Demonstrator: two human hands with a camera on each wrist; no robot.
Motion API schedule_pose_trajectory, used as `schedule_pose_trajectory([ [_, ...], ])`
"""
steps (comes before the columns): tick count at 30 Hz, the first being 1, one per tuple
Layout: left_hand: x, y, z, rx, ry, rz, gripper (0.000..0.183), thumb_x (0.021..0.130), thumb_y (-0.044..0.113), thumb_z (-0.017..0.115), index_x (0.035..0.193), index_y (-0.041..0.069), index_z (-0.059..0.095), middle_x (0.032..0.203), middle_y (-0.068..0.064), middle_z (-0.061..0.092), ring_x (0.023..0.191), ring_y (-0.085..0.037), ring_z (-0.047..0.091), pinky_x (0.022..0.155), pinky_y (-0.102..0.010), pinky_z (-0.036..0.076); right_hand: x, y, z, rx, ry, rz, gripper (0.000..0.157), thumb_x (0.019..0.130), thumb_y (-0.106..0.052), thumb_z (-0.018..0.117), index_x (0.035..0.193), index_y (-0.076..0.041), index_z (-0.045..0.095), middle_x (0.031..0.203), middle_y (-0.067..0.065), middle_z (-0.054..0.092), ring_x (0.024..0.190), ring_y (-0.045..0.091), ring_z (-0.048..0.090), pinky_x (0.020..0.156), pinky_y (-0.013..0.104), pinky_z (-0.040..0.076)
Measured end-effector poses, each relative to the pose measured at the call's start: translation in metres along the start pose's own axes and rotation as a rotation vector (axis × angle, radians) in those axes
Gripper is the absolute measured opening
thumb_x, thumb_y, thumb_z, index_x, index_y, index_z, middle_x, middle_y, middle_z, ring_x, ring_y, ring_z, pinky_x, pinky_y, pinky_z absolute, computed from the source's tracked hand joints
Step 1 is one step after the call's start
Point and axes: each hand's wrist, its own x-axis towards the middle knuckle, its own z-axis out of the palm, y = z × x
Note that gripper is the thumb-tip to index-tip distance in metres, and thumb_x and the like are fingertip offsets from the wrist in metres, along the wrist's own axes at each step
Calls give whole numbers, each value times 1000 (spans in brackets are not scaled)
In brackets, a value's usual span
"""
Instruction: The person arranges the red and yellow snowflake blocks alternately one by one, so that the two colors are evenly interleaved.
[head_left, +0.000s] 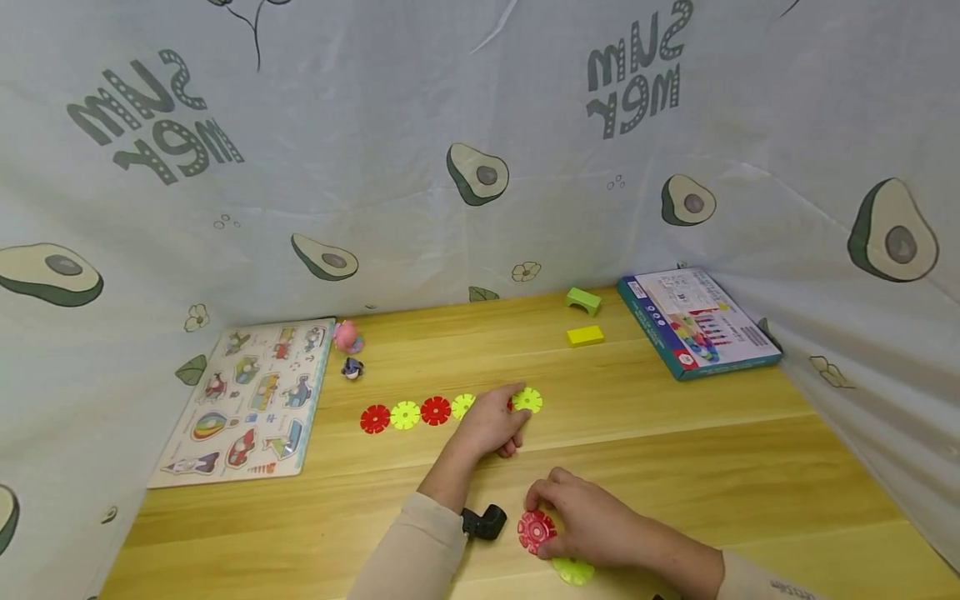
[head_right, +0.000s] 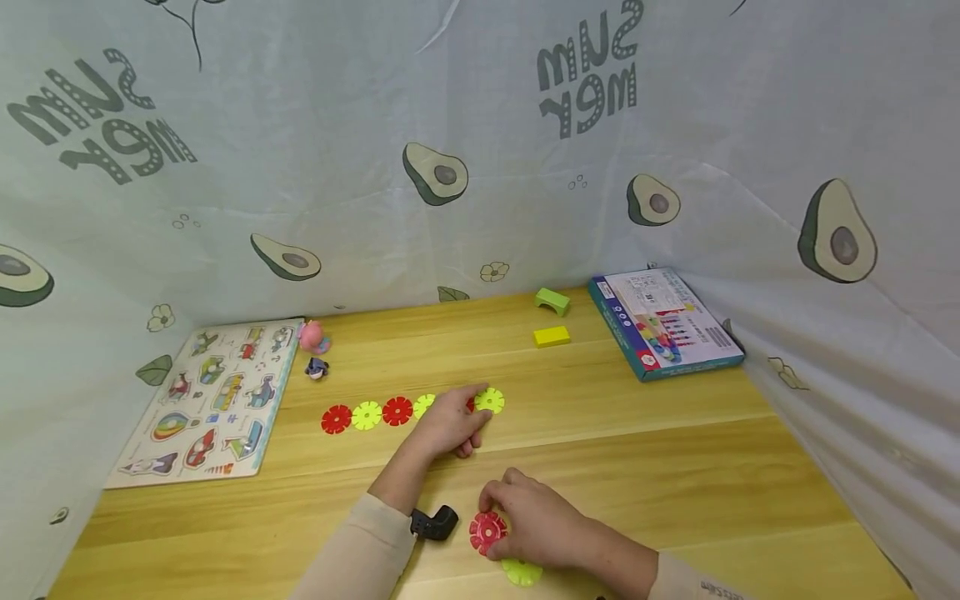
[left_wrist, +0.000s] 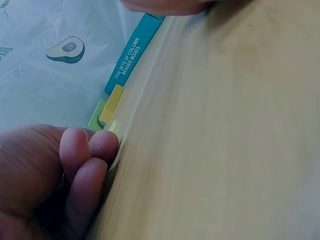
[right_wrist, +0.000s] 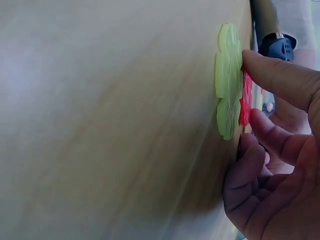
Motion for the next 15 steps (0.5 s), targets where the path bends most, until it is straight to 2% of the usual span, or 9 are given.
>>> schedule_pose_trajectory([
  [4,1,-1,0,-7,-8,7,51,91,21,60,139,18,43,48,-6,57,37,-17,55,38,-32,50,3,-1,-1,49,-5,6,38,68,-38,80,93,-27,54,82,-13,46,71,3,44,62,20,41],
  [10,1,-2,-1,-13,-10,5,51,91,21,60,139,19,44,49,-7,58,38,-18,55,38,-33,50,7,4,-4,269,-7,3,25,77,-23,75,92,-25,55,74,-8,53,64,6,49,55,21,44],
  [15,1,-3,-1,-3,-12,0,50,92,21,59,139,19,44,50,-7,59,39,-18,55,38,-33,50,11,16,-11,408,29,27,19,83,-24,70,97,-21,58,77,-1,55,59,10,52,51,23,46],
])
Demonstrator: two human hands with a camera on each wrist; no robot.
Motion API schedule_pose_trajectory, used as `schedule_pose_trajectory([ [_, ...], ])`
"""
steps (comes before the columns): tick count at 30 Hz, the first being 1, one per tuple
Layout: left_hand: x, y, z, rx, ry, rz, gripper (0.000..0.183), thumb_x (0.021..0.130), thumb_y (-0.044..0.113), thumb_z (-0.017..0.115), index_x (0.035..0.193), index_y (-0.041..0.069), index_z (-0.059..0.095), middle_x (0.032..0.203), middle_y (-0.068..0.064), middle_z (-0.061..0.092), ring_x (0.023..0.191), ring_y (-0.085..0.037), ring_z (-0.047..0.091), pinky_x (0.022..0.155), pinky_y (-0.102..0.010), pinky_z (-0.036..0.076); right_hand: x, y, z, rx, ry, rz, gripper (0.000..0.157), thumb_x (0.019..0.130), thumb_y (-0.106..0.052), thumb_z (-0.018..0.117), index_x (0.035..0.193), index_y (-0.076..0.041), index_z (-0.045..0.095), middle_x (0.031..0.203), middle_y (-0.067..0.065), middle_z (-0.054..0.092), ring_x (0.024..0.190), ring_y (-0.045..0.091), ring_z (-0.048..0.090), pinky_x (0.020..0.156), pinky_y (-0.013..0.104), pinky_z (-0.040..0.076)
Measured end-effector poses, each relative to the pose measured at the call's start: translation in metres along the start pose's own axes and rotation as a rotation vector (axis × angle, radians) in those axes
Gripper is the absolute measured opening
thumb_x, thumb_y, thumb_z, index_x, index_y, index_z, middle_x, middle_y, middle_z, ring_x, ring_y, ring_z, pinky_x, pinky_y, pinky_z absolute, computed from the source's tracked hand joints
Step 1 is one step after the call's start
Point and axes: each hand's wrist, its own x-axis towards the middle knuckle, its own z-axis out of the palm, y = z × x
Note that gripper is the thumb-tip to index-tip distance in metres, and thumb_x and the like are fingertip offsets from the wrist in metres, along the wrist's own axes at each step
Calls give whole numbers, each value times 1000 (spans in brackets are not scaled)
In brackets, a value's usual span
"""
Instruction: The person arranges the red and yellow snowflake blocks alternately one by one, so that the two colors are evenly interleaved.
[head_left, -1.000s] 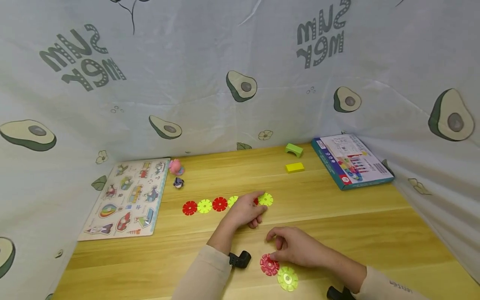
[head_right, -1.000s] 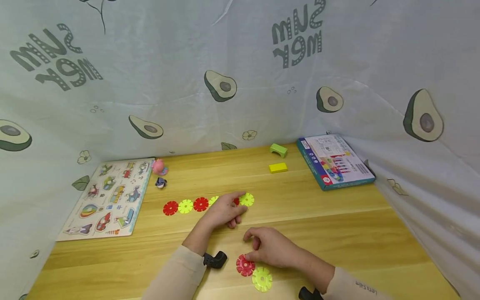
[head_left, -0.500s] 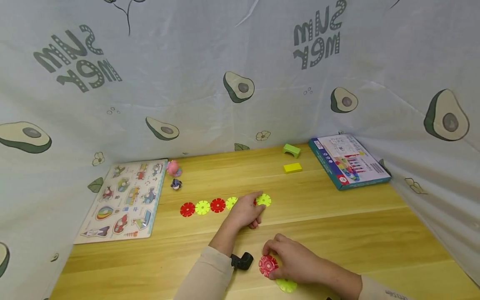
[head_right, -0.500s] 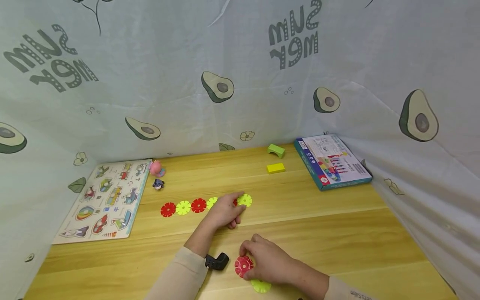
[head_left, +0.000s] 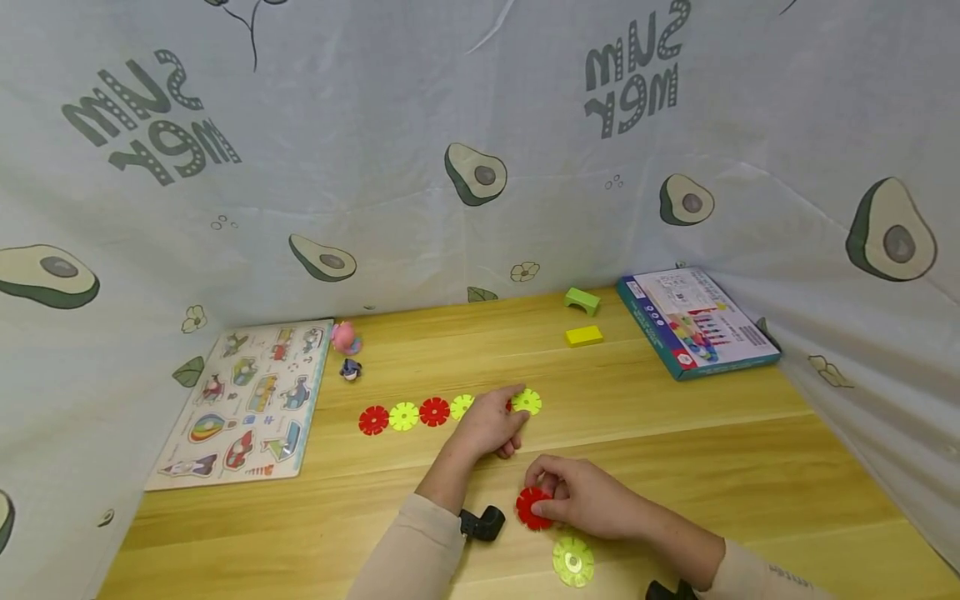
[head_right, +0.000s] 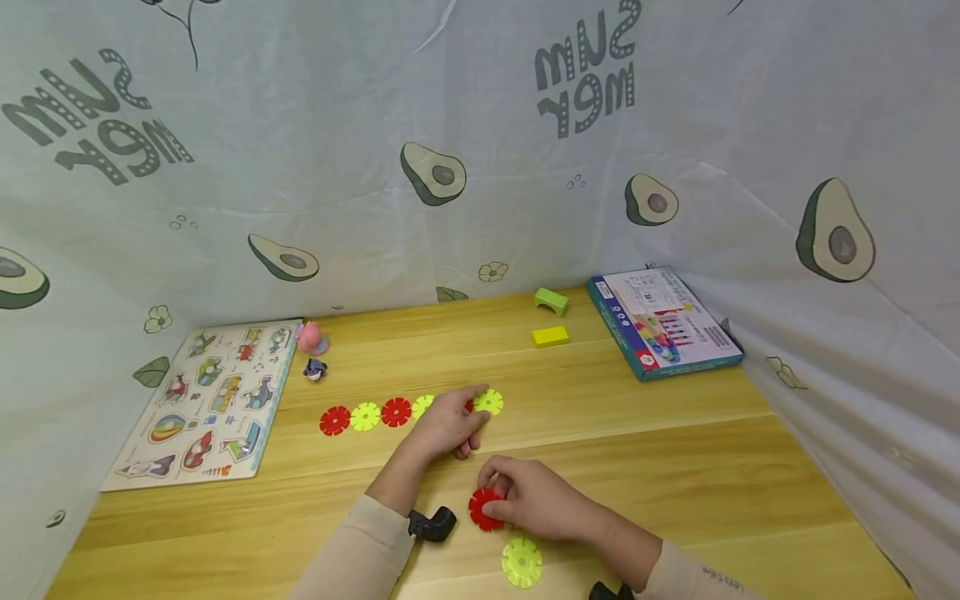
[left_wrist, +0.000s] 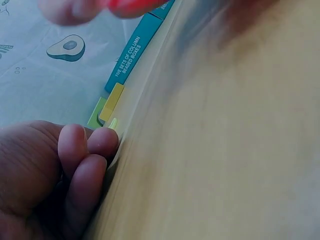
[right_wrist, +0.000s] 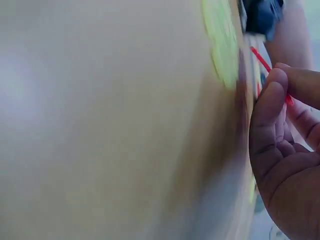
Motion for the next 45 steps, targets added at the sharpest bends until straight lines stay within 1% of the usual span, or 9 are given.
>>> schedule_pose_trajectory([
  [3,0,0,0,-1,-3,-7,50,92,21,59,139,19,44,50,-7,59,39,-18,56,39,-32,50,6,7,-11,75,65,38,22,83,-23,70,100,-16,57,78,5,55,57,15,56,50,27,50],
  [6,0,0,-1,-6,-7,-12,50,92,20,59,139,19,44,50,-7,59,39,-18,55,38,-33,50,16,15,-26,127,170,99,25,84,-20,69,103,-12,56,78,9,55,59,20,60,51,32,53],
  [10,0,1,-1,-10,-7,-13,50,92,21,59,139,19,44,50,-8,59,38,-18,55,38,-33,50,32,25,-51,108,322,211,28,84,-20,69,106,-11,55,77,10,57,60,21,59,54,32,53],
  [13,0,1,-1,-18,-8,-10,50,92,20,59,140,20,43,49,-8,58,38,-18,55,39,-33,50,42,31,-67,77,374,275,31,84,-20,69,108,-10,54,77,10,57,60,21,59,56,31,53],
  [19,2,1,0,-25,-10,3,50,92,20,59,140,20,43,50,-8,58,38,-19,55,39,-33,50,57,33,-83,28,377,284,31,85,-18,68,109,-7,53,76,10,57,59,20,58,56,30,52],
  [26,-2,-4,3,-5,-11,-6,50,92,21,59,139,20,44,48,-6,58,37,-18,55,38,-33,50,70,41,-75,-97,359,318,28,85,-23,69,106,-11,54,69,5,58,53,17,54,48,26,46],
  [31,-1,-2,2,-3,-3,5,49,92,22,59,139,20,44,48,-6,58,37,-18,54,38,-33,49,74,38,-78,-164,359,314,27,85,-25,69,103,-12,53,64,5,56,49,17,51,44,25,42],
  [39,0,-2,1,-9,-8,3,50,92,21,59,139,20,44,48,-6,58,37,-18,55,38,-32,50,77,35,-81,-221,325,341,29,84,-29,69,102,-12,53,60,4,56,48,18,52,44,26,41],
  [45,-1,-1,0,-9,-6,-2,50,92,20,58,139,18,44,49,-7,58,38,-18,55,38,-32,50,79,34,-79,-273,321,328,29,85,-30,67,102,-11,53,58,3,54,47,17,50,45,27,39],
])
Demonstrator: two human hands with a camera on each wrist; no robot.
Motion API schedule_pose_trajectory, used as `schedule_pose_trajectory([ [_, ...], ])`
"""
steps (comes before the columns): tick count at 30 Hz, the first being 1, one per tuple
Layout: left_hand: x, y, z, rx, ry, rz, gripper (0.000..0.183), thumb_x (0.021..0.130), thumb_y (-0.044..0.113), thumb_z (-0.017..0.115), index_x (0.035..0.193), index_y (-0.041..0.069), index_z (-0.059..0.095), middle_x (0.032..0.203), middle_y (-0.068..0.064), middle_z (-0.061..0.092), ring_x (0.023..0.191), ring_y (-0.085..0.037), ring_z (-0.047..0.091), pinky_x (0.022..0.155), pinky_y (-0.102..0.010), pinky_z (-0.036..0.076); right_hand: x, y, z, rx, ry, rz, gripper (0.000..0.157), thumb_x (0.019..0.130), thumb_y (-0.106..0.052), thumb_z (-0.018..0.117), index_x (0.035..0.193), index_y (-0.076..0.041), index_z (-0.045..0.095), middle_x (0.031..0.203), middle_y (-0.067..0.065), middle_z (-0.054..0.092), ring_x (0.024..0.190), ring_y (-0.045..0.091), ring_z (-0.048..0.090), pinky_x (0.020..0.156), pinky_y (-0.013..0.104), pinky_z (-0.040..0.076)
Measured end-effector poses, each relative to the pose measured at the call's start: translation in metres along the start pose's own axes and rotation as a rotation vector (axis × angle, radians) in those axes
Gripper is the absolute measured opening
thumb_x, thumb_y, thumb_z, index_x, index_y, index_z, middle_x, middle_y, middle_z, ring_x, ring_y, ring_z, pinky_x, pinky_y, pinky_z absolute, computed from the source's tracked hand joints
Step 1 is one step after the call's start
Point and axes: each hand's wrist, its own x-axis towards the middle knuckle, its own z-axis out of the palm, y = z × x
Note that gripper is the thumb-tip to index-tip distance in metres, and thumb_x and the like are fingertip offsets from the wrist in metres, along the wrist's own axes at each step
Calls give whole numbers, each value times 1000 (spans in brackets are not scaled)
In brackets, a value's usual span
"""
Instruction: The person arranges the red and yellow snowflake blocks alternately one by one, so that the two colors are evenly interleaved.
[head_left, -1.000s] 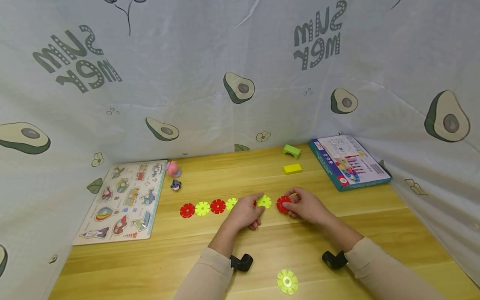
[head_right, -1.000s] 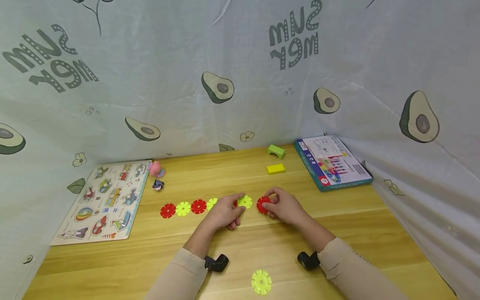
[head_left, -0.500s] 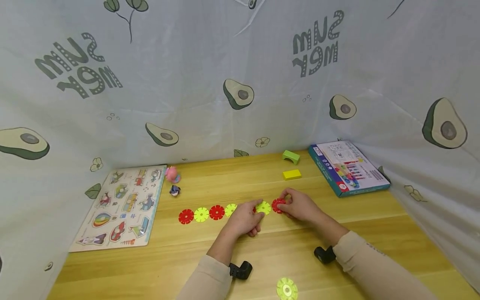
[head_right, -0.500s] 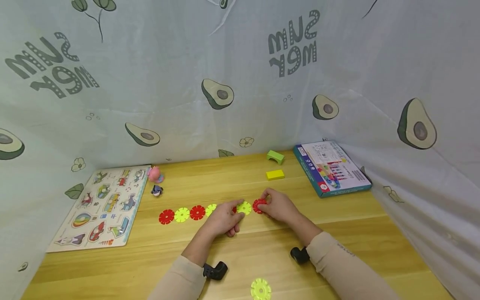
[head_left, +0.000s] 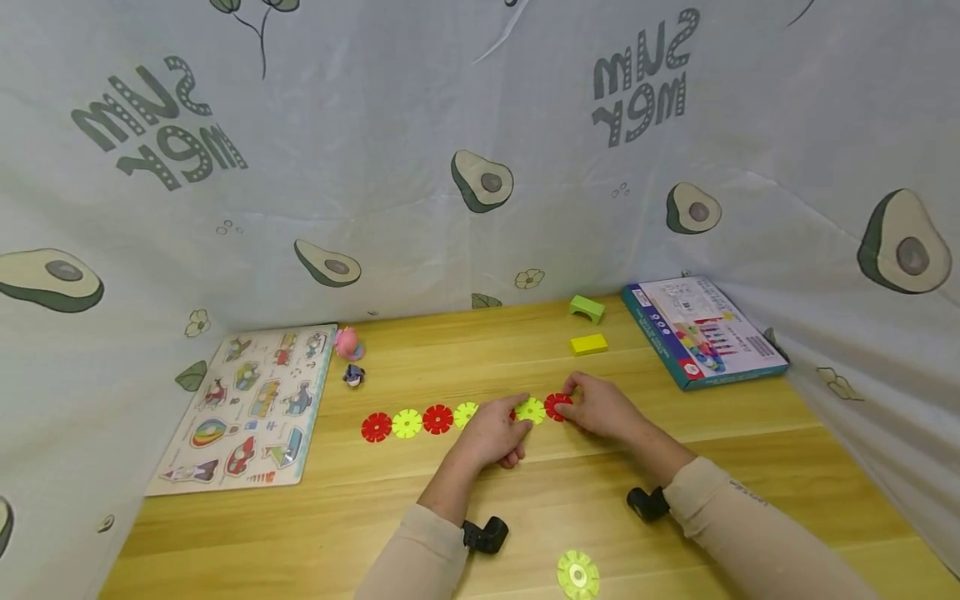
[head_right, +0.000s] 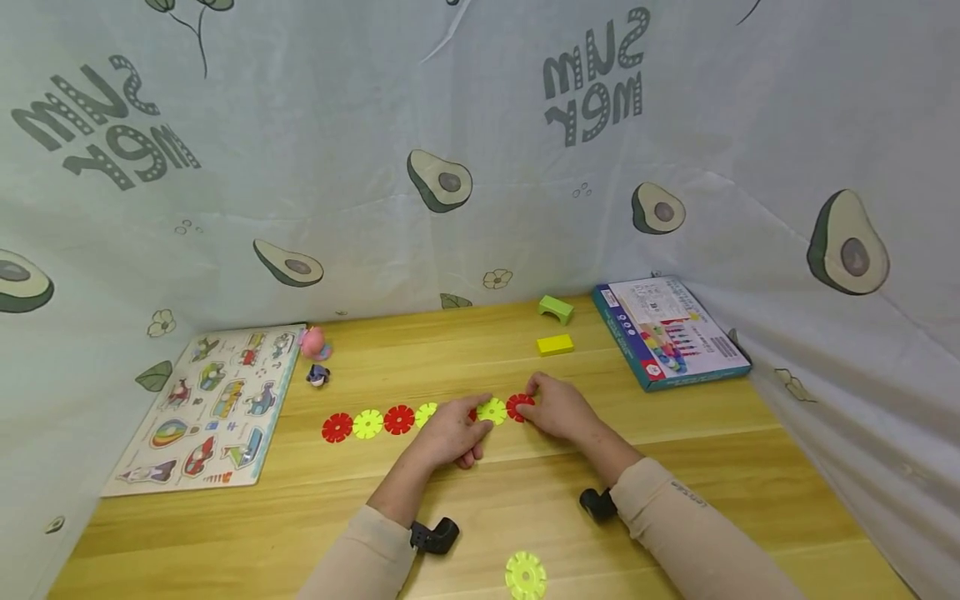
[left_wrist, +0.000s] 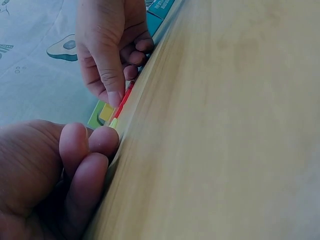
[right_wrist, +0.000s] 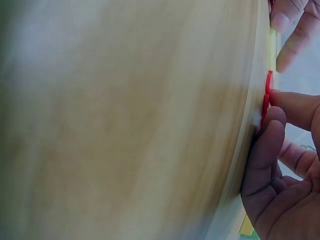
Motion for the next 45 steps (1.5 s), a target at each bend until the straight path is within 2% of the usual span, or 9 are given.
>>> schedule_pose_trajectory([
  [7,-1,2,0,-1,-5,-10,50,92,20,58,139,19,43,49,-7,58,39,-18,55,38,-33,50,-2,1,1,-4,21,-13,27,86,-29,66,101,-10,54,58,3,53,48,16,48,45,27,38],
  [12,0,1,0,-3,-7,-18,51,92,22,59,140,21,43,51,-8,59,39,-18,55,40,-32,50,-6,2,0,37,27,-1,32,86,-32,65,106,-10,54,62,4,52,50,17,47,45,26,38],
  [18,-1,2,3,13,-7,-2,56,89,26,63,140,24,42,51,-7,58,37,-17,54,40,-31,50,-32,5,1,149,-32,18,42,84,-31,68,116,-13,49,67,6,54,52,19,49,45,27,40],
  [21,-1,4,6,39,-12,4,54,88,27,64,138,25,44,50,-6,58,36,-17,52,39,-31,50,-56,7,5,160,-82,-22,46,82,-33,70,118,-13,49,68,4,55,53,18,50,45,28,40],
  [26,1,10,14,55,-40,21,53,88,27,65,137,28,45,49,-5,58,35,-17,52,39,-32,50,-94,9,13,153,-198,-154,48,81,-36,71,117,-13,51,70,0,55,55,14,49,45,25,39],
  [30,7,15,23,21,-55,49,53,88,26,64,137,29,45,49,-5,58,36,-18,54,40,-32,51,-116,11,20,166,-297,-259,43,81,-36,70,114,-14,53,71,-3,55,56,10,49,47,22,40],
  [34,14,22,30,20,-54,49,54,89,25,63,139,29,42,48,-5,58,36,-19,55,39,-32,50,-132,11,25,202,-368,-304,40,79,-36,72,110,-17,56,71,-4,54,57,7,48,48,21,41],
  [37,18,24,34,41,-39,37,55,90,25,61,140,28,40,47,-5,58,36,-19,55,38,-32,50,-140,11,29,194,-382,-315,40,75,-36,76,107,-20,58,72,-4,51,60,6,46,50,22,40],
  [45,21,26,40,71,3,5,52,92,23,58,141,26,40,45,-4,57,35,-18,55,36,-32,49,-151,9,33,32,-372,-337,40,70,-40,78,101,-28,58,81,-11,46,71,3,44,61,21,40],
])
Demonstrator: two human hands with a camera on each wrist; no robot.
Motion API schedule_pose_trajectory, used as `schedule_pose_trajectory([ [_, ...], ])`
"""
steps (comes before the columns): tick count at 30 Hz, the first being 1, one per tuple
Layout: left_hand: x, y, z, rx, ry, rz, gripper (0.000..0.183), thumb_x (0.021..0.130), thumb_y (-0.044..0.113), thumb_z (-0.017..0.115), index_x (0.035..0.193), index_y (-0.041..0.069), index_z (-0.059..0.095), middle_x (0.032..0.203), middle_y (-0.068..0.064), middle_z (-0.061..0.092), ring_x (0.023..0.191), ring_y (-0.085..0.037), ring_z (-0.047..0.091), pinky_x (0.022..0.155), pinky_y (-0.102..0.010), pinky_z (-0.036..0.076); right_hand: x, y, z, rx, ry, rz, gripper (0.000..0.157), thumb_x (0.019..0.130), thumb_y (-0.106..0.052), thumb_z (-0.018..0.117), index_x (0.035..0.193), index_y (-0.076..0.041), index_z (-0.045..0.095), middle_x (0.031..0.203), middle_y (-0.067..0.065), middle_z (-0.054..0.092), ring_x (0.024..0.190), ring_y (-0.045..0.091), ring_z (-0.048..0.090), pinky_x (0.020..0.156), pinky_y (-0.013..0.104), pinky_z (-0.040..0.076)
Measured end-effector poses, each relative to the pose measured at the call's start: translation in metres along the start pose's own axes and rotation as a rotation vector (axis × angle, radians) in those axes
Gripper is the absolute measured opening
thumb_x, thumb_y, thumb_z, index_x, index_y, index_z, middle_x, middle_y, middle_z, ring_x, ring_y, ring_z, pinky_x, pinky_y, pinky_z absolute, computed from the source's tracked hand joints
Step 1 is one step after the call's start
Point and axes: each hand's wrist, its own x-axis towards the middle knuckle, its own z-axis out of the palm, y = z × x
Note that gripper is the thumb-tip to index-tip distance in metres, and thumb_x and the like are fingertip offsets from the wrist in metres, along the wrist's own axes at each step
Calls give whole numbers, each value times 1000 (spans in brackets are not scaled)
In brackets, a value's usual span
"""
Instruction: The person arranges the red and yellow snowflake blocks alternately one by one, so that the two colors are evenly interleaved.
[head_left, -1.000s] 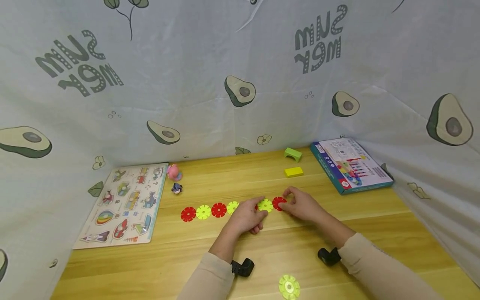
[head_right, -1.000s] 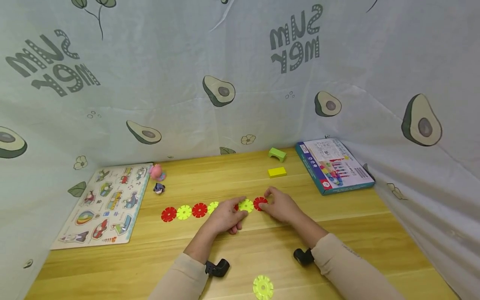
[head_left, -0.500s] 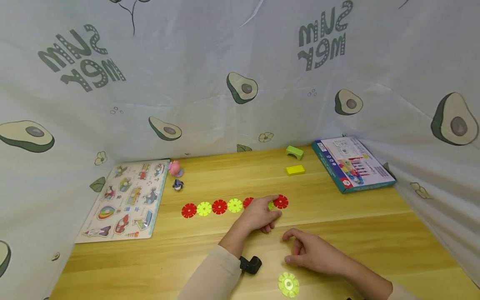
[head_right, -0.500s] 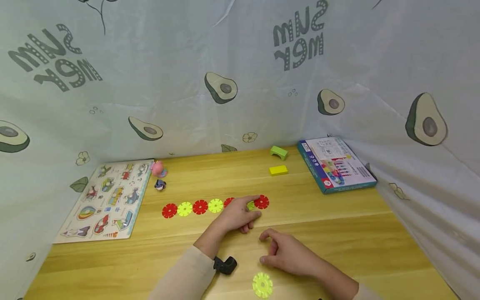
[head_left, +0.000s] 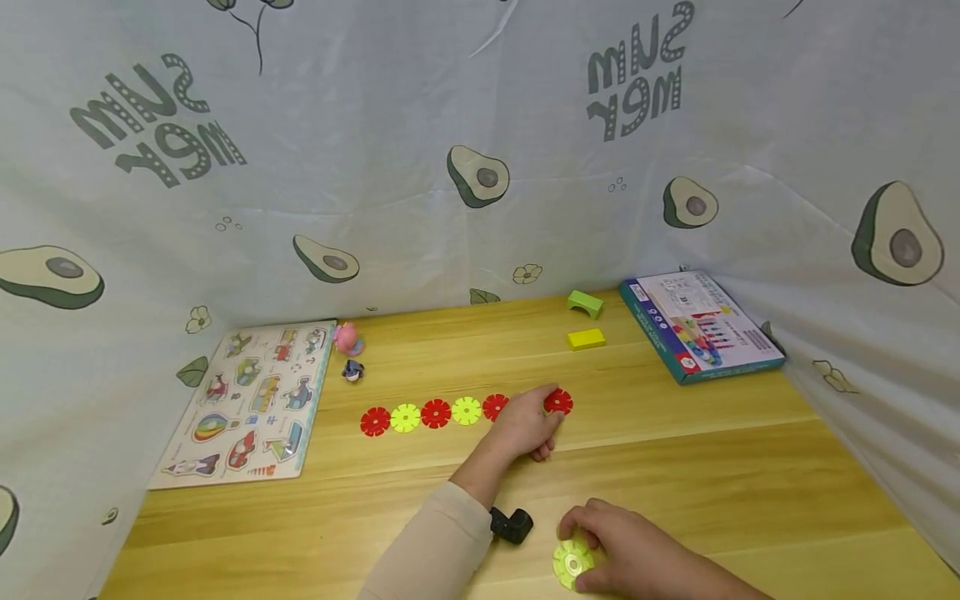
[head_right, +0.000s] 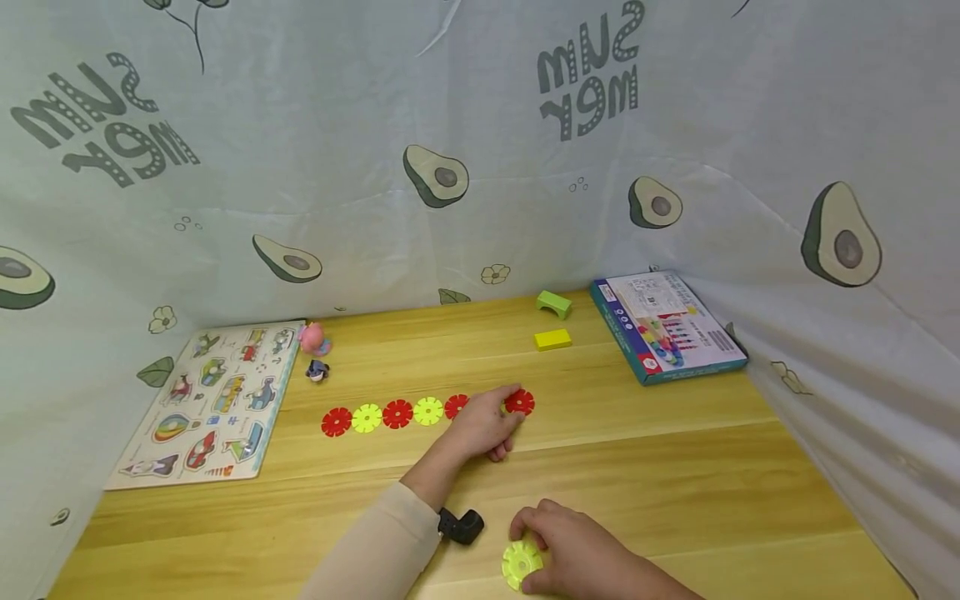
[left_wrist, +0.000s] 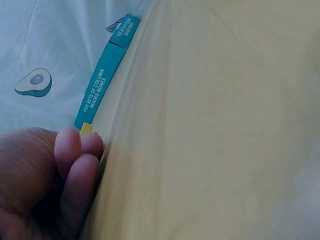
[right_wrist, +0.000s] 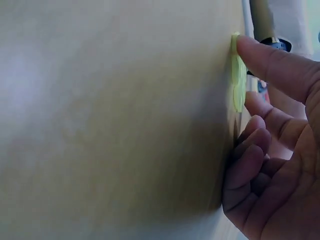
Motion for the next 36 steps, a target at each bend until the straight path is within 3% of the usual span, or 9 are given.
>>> schedule_pose_trajectory([
  [5,0,0,1,7,22,-19,51,91,21,59,140,25,42,44,-4,55,34,-17,54,36,-31,49,2,0,2,-26,29,-7,38,68,-42,78,91,-27,52,78,-11,45,69,3,44,58,20,39],
  [9,-1,1,1,-3,32,-23,51,91,21,60,139,24,44,43,-4,55,34,-17,53,35,-31,48,4,3,-3,55,35,-9,33,73,-38,76,88,-25,49,73,-9,48,62,3,44,52,20,39],
  [14,-2,2,1,4,33,-37,50,92,22,60,139,24,44,43,-4,55,34,-16,53,35,-30,48,7,12,-19,340,13,9,27,82,-28,71,96,-14,53,73,2,53,57,10,52,48,24,47],
  [17,-3,2,1,14,32,-54,50,92,22,59,139,25,43,43,-3,54,34,-16,53,35,-30,48,16,20,-32,470,111,93,33,82,-25,70,102,-6,51,77,10,53,57,20,58,49,32,52],
  [21,-3,2,2,2,36,-73,50,91,23,60,138,25,44,43,-4,55,34,-16,53,35,-30,48,31,30,-54,445,352,232,42,81,-26,72,108,-4,49,81,12,53,62,22,61,56,33,55],
  [24,-2,3,2,-4,42,-75,50,90,23,61,138,26,45,44,-4,55,34,-17,53,35,-30,48,43,39,-70,411,458,289,44,83,-25,70,114,-3,47,84,13,54,67,21,63,61,31,55],
  [30,1,4,3,3,51,-63,50,91,22,61,138,25,45,43,-4,54,33,-17,52,35,-31,48,64,59,-94,386,487,327,42,89,-19,64,120,-2,43,87,15,56,72,21,65,64,30,55],
  [36,2,6,2,-12,48,-70,49,91,20,60,138,23,45,42,-5,54,32,-17,52,35,-32,48,79,66,-101,353,469,380,37,90,-15,62,118,-2,43,85,14,57,67,18,64,63,29,55],
])
